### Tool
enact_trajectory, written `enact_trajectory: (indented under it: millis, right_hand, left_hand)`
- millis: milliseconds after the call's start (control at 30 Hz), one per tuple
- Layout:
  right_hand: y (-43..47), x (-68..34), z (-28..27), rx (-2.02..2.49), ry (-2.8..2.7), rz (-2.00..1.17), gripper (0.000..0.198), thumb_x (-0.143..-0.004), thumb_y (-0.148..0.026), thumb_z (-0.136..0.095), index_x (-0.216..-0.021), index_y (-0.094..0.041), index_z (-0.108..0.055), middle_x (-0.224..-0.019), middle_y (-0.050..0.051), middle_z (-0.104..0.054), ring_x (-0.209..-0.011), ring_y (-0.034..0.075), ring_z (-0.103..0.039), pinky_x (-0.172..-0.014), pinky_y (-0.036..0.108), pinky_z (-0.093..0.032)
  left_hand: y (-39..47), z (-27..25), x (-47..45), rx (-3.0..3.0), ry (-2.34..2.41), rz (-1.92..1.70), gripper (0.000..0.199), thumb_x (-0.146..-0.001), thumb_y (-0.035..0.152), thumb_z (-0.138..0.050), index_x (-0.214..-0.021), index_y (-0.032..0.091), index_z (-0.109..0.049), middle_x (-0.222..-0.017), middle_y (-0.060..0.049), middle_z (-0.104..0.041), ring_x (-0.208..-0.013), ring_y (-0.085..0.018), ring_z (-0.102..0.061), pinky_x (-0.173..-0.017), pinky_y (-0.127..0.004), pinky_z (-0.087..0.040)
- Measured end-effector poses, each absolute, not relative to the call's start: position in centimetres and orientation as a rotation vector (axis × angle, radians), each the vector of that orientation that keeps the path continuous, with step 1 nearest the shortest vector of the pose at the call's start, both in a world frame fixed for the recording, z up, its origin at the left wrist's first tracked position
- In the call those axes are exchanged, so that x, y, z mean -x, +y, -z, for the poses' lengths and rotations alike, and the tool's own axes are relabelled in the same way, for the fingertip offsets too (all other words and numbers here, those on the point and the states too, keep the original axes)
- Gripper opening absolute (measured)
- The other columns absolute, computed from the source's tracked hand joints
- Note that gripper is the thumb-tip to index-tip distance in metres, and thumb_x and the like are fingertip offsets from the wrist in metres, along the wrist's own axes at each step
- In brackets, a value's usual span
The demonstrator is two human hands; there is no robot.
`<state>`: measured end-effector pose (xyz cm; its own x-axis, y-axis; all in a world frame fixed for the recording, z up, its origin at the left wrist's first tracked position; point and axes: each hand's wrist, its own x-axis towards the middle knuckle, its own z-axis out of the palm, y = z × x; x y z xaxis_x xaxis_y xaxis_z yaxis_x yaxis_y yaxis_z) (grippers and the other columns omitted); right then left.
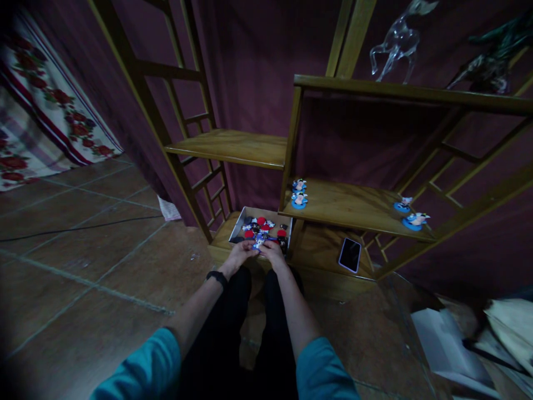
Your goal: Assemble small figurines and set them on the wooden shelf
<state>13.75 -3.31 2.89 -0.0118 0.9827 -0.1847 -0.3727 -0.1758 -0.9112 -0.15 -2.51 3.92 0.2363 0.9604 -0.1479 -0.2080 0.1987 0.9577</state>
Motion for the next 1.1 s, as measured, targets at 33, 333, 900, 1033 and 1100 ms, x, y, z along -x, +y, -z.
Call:
enact_trajectory:
  millis: [33,333,900,1033,1100]
  right_hand:
    - [-3.3,-13.7,-2.8,1.07,-0.812,-1.464,0.033,-0.05,-0.032,-0.077,-0.077,-0.015,-0.067,-0.068,0.001,-0.067,-0.067,0.015,-0.065,-0.074,0.032,-0.05]
    - [-3.3,-13.7,-3.0,1.114,-0.91,-1.429,0.031,-0.049,-0.032,-0.076,-0.073,-0.016,-0.067,-0.069,0.001,-0.068,-0.069,0.017,-0.064,-0.073,0.033,-0.051]
    - [-4.1,-13.4,-3.8,1.018,-0.844,-1.531,0.027,-0.054,-0.027,-0.075,-0.077,-0.016,-0.066,-0.087,0.006,-0.07,-0.084,0.02,-0.065,-0.078,0.033,-0.05]
    - [-4.2,-13.5,-3.9,0.996,-0.814,-1.548,0.022,-0.057,-0.023,-0.072,-0.077,-0.016,-0.066,-0.088,0.006,-0.07,-0.089,0.021,-0.065,-0.081,0.034,-0.05]
    - [-4.1,-13.6,-3.7,1.004,-0.793,-1.533,0.021,-0.058,-0.021,-0.071,-0.078,-0.016,-0.065,-0.086,0.006,-0.07,-0.089,0.02,-0.065,-0.083,0.035,-0.049]
  left_hand:
    - [-2.5,-3.9,0.1,-1.008,0.963,-1.02,0.048,-0.044,0.018,-0.082,-0.087,0.012,-0.062,-0.062,0.002,-0.061,-0.058,-0.011,-0.058,-0.063,-0.025,-0.046]
    - [-2.2,-3.3,0.2,-0.995,0.958,-1.019,0.047,-0.042,0.016,-0.082,-0.085,0.013,-0.061,-0.056,0.005,-0.058,-0.053,-0.009,-0.056,-0.059,-0.024,-0.045]
    - [-2.5,-3.9,0.6,-1.012,0.984,-1.02,0.044,-0.044,0.017,-0.082,-0.084,0.012,-0.064,-0.056,0.003,-0.06,-0.052,-0.01,-0.055,-0.058,-0.024,-0.043]
    - [-2.5,-4.0,0.7,-0.99,0.995,-1.051,0.044,-0.046,0.017,-0.082,-0.085,0.011,-0.063,-0.055,0.003,-0.059,-0.05,-0.009,-0.054,-0.055,-0.022,-0.043]
    - [-2.5,-4.0,0.7,-0.979,0.999,-1.05,0.042,-0.049,0.017,-0.081,-0.086,0.011,-0.062,-0.057,0.002,-0.06,-0.051,-0.009,-0.055,-0.056,-0.022,-0.044]
